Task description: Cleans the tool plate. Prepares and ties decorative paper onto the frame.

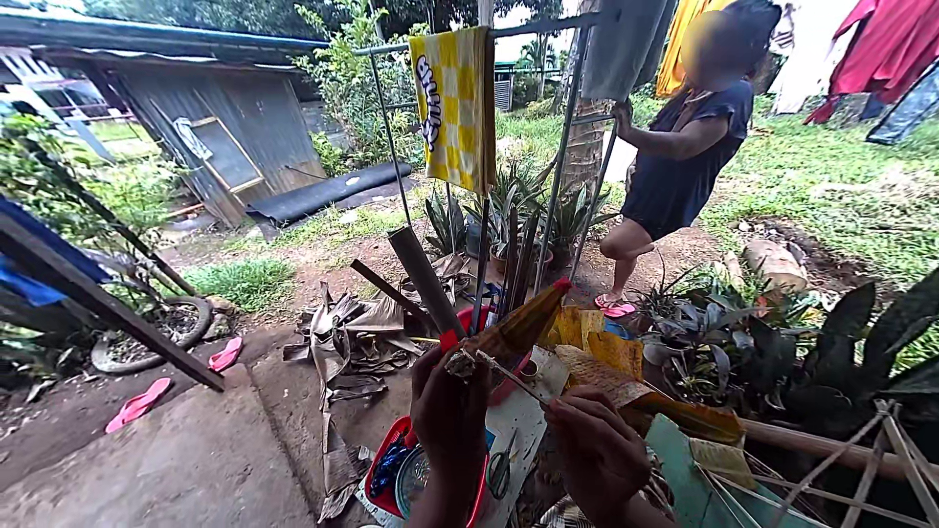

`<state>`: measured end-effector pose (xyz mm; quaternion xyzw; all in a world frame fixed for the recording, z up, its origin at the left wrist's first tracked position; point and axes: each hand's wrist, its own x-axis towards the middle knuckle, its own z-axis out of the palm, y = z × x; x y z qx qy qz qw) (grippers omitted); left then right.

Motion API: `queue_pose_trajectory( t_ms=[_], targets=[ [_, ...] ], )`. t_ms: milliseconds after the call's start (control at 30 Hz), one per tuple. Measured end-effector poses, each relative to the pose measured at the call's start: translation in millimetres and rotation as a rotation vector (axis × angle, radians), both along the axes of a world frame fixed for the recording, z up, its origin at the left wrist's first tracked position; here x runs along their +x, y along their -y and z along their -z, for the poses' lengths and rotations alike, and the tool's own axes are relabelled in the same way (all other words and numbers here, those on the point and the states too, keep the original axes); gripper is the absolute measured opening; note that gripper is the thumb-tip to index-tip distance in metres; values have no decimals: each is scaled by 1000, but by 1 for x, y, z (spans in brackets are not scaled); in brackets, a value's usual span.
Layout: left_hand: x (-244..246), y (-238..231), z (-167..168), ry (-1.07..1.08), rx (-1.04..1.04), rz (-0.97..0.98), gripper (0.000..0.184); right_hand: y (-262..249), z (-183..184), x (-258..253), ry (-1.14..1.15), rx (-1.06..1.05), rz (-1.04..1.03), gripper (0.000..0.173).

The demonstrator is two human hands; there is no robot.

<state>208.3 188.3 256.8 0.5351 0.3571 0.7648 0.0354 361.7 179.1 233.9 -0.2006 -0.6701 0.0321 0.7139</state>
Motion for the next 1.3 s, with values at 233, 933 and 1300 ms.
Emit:
queue_pose_trajectory(
  t_ms=[233,933,1300],
  targets=[
    [2,-9,5,38,-8,-85,22,4,17,-20,7,-10,-63,14],
    [-163,101,11,-76,-212,-282,26,-51,309,-115,204,-2063,-306,25],
    [-159,102,20,-146,-162,662,33,-80,152,-38,871,-1473,-623,36]
  ],
)
